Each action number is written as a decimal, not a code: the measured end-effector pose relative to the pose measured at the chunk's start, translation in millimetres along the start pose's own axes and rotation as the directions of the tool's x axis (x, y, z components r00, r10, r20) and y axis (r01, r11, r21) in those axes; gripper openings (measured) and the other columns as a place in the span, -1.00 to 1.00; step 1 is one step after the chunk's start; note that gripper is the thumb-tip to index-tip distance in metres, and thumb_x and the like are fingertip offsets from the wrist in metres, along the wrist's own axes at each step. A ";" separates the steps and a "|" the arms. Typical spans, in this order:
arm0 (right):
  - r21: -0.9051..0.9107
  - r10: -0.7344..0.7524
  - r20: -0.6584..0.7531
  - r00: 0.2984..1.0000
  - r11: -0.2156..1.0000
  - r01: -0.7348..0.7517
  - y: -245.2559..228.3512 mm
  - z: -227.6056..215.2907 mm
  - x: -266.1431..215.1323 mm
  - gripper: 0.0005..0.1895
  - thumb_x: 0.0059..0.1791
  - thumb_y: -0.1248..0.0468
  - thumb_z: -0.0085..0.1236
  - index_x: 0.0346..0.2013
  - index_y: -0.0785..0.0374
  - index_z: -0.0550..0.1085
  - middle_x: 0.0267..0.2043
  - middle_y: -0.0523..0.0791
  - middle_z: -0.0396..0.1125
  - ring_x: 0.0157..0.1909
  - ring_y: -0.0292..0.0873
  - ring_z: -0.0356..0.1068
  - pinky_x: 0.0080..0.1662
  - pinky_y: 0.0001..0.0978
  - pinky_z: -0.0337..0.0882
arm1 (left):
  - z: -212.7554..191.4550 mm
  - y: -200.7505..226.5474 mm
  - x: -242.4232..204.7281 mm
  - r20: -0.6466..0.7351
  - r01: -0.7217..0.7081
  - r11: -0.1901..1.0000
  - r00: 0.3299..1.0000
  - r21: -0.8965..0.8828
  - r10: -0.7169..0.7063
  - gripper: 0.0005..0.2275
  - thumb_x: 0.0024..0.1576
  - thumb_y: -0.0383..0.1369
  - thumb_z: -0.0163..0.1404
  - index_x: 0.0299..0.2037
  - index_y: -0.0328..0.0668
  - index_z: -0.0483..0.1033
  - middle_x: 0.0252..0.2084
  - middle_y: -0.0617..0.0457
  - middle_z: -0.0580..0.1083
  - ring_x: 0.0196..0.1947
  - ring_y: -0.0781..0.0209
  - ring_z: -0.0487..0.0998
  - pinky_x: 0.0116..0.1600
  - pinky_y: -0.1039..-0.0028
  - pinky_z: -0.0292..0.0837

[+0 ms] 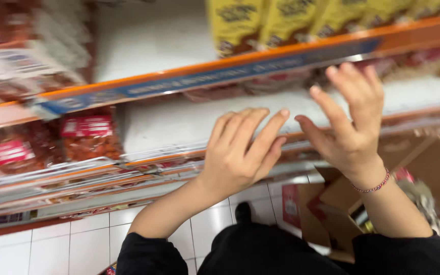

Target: The person repeatedly picks up yellow Ultra Milk cartons from a cardboard box, wipes them with a cloth, scans them with a handheld scanner, and places them on a refrigerated shelf. The process is repeated for multiple cartons throughout the clip.

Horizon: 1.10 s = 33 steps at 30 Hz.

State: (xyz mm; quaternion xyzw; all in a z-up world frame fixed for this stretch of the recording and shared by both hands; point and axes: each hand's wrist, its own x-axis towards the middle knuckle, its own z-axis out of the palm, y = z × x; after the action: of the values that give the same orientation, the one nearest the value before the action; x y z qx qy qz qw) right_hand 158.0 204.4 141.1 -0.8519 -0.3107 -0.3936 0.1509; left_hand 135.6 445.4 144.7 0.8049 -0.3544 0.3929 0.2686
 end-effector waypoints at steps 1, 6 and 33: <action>-0.012 0.026 0.027 0.999 1.000 -0.026 0.7 -6.1 -16.2 -0.44 -0.03 0.31 0.49 0.22 0.25 0.46 0.39 0.06 0.24 0.46 0.16 0.22 0.46 0.20 0.13 | 12.9 8.4 -5.6 0.052 -0.004 0.999 0.999 -0.049 0.007 -0.61 0.24 -0.37 0.17 0.25 -0.29 0.45 0.04 -0.12 0.44 0.04 -0.03 0.50 0.16 0.18 0.37; -0.084 0.294 0.174 0.940 0.955 -0.283 13.4 -48.2 -106.3 -0.51 -0.08 0.37 0.41 0.13 0.28 0.49 0.24 0.02 0.34 0.27 0.06 0.35 0.31 0.01 0.32 | 93.0 55.0 -35.5 0.216 -0.040 0.965 0.971 -0.260 0.099 -0.65 0.18 -0.34 0.15 0.14 -0.31 0.51 -0.03 -0.09 0.47 0.00 0.01 0.49 0.14 0.21 0.35; -0.073 0.890 0.140 0.435 0.447 -0.892 45.3 -184.0 -426.5 -0.71 -0.01 0.41 0.24 0.01 0.29 0.50 -0.22 -0.06 0.38 -0.23 -0.10 0.39 -0.13 -0.25 0.42 | 452.7 309.8 -128.8 0.792 -0.257 0.758 -0.054 -0.599 0.608 -0.86 0.10 -0.45 0.02 -0.25 -0.23 0.66 -0.19 -0.13 0.61 -0.16 -0.12 0.65 -0.10 0.10 0.53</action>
State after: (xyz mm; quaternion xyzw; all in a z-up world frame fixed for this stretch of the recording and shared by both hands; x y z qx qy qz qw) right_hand -130.8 -97.6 -66.9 -0.9150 0.1705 -0.1851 0.3154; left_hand 37.0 -17.3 -161.1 0.6491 -0.7249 -0.2206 -0.0673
